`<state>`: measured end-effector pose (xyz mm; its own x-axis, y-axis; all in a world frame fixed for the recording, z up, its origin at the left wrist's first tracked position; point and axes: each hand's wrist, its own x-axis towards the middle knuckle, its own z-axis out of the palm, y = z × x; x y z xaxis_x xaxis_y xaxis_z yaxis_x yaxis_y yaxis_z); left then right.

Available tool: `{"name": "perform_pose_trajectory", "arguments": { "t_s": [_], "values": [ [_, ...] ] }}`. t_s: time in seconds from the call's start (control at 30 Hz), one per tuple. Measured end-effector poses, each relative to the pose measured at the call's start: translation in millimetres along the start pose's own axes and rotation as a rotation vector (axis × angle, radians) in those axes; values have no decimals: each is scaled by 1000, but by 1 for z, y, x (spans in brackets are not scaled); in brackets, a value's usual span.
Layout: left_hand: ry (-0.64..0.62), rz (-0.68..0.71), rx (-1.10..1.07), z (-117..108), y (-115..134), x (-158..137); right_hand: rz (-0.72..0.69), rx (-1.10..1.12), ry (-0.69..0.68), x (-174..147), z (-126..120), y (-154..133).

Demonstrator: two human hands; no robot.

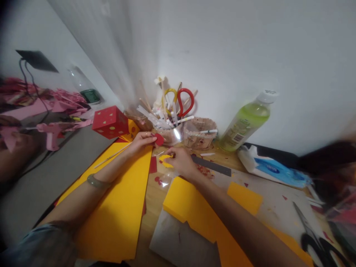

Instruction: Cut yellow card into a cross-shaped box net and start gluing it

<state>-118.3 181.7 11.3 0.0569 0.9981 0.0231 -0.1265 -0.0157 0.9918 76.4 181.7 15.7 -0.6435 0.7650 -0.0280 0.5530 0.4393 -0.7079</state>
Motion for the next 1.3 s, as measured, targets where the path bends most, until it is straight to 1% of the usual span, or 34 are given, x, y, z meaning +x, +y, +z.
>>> {"name": "perform_pose_trajectory", "arguments": {
  "t_s": [0.1,0.23,0.3,0.4,0.5,0.57,0.67,0.73,0.93,1.03,1.13,1.3],
  "values": [
    [49,-3,-63,-2,-3,0,-69,-53,-55,0,4,-6],
    [76,-13,-117,-1,-4,1,-123,-177,-42,-3,-2,-9],
    [82,-17,-138,0,-5,1,-130,-229,-88,-5,-3,-10],
    [91,-23,-156,2,-6,1,-130,-290,-178,-12,1,-11],
    [104,-24,-156,2,-6,0,-160,-339,-216,-20,8,-13],
    [109,-23,-150,2,-6,0,-181,-363,-200,-25,11,-15],
    [114,-25,-138,-1,-8,1,-180,-391,-133,-24,8,-17],
    [114,-27,-133,-2,-10,2,-190,-398,-110,-19,5,-16],
    [112,-30,-131,-2,-9,2,-216,-379,-103,3,-2,-2],
    [120,-35,-136,-1,-9,2,-195,-377,-114,7,-4,1],
    [124,-42,-142,-1,-9,2,-127,-409,-130,9,-5,-1],
    [133,-49,-144,-1,-10,4,10,-471,-229,14,-4,-14]
  ]
}}
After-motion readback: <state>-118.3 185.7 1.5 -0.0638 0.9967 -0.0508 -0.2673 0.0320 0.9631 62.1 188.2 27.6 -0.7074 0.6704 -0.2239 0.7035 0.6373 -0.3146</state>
